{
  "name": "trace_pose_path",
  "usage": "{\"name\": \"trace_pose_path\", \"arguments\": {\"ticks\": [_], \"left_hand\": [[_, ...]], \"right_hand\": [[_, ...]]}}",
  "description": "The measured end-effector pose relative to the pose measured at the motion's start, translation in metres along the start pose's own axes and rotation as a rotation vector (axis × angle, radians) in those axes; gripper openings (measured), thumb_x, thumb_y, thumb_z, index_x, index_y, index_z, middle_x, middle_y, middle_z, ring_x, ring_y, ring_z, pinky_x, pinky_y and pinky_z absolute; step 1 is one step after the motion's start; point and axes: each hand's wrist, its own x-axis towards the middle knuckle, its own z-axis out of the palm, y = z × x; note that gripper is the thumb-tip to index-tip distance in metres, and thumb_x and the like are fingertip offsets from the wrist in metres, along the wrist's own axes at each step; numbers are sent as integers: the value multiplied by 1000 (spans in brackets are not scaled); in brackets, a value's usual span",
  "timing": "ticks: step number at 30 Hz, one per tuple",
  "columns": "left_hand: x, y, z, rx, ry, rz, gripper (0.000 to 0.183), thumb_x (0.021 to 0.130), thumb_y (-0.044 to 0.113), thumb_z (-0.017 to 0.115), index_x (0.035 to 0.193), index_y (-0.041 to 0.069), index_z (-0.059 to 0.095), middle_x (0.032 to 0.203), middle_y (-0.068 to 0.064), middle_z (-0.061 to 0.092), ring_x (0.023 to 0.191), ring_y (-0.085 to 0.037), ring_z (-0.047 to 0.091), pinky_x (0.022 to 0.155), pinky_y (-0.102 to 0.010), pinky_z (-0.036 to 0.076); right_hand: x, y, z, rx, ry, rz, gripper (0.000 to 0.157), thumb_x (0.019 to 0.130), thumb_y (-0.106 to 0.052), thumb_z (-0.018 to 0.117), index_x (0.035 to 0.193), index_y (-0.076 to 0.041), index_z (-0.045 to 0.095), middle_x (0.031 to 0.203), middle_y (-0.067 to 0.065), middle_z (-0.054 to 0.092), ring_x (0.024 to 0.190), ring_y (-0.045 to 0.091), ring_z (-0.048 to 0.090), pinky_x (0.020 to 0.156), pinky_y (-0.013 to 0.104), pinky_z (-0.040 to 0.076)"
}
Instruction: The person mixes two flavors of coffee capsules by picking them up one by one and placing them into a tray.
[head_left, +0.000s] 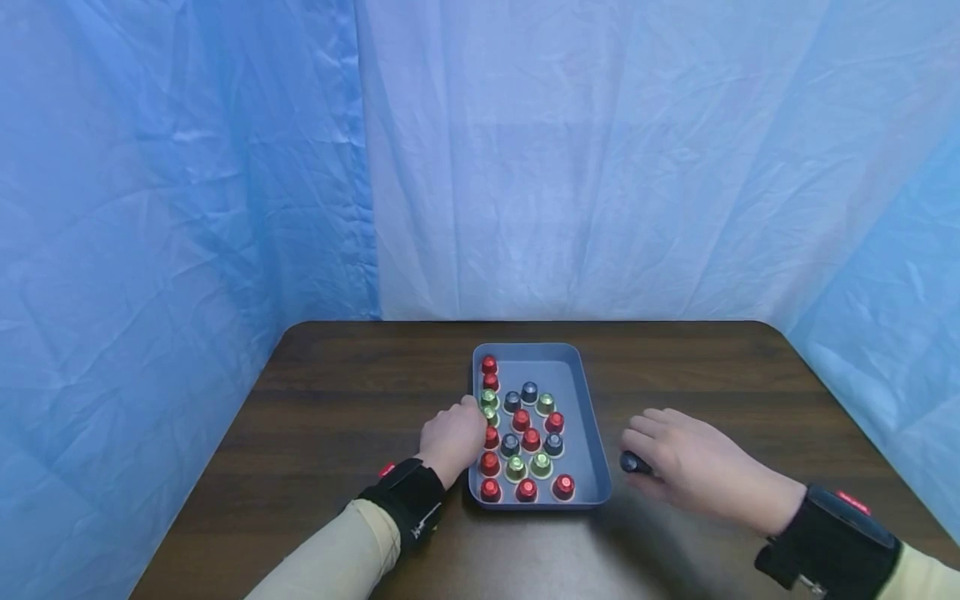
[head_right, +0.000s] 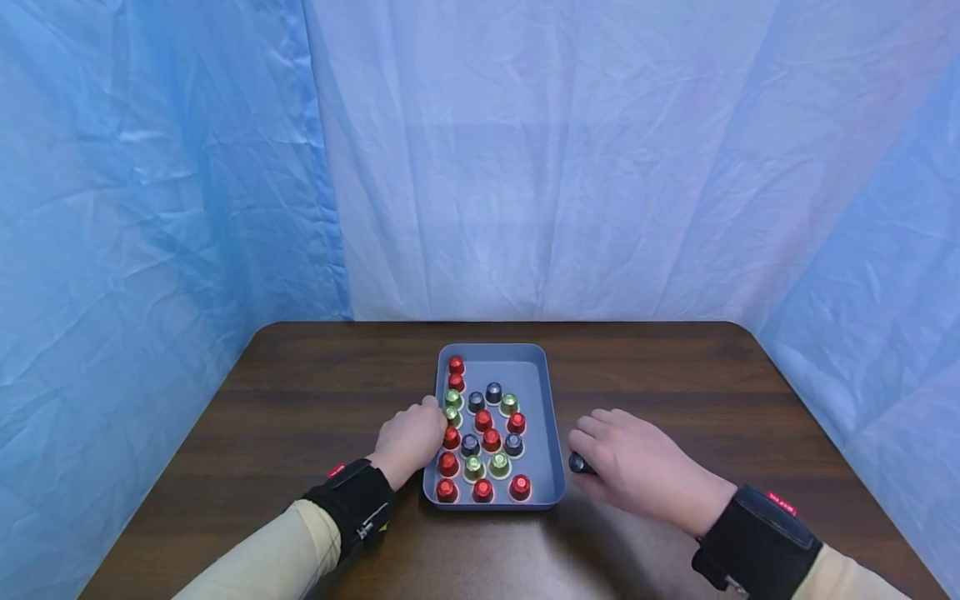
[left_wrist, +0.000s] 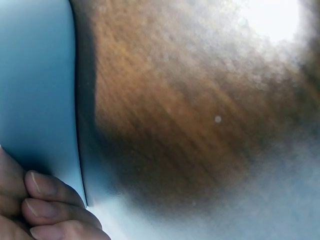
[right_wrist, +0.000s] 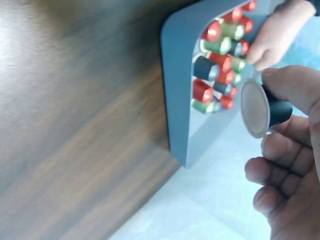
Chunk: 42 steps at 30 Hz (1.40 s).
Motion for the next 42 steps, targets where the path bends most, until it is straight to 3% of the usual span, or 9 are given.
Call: {"name": "trace_pose_path", "arguments": {"ticks": [5,10,16,25,42], "left_hand": [[0,0,-1,4,0,-1,40,96,31,72,121,3,56,85,-7,61,74,-24,67,73,-44,61],[0,0,-2,6,-12,-11,40,97,31,72,122,4,56,85,-7,60,74,-24,67,72,-43,60],[-1,1,0,7,-15,-12,41,97,32,71,123,3,56,85,-7,60,75,-24,67,74,-44,60],[-2,2,0,-1,-12,-3,41,96,31,73,121,4,56,83,-6,59,72,-22,65,72,-42,61],[-1,0,2,9,-14,-22,41,97,33,71,122,4,57,84,-6,60,75,-23,66,74,-43,60]], "right_hand": [[14,0,3,22,12,12,31,76,-28,92,98,-19,72,87,-11,66,78,4,55,68,24,53],[26,1,14,72,-36,41,34,77,-26,91,104,-17,73,93,-8,70,84,8,61,74,30,57],[36,2,35,123,-111,77,35,79,-25,90,106,-14,72,91,-8,68,82,7,56,69,26,53],[46,-1,61,90,-132,30,33,78,-29,91,101,-15,73,86,-9,69,78,7,51,68,25,46],[50,2,78,56,-148,26,36,75,-33,92,102,-15,77,84,-8,71,73,8,42,62,22,36]]}}
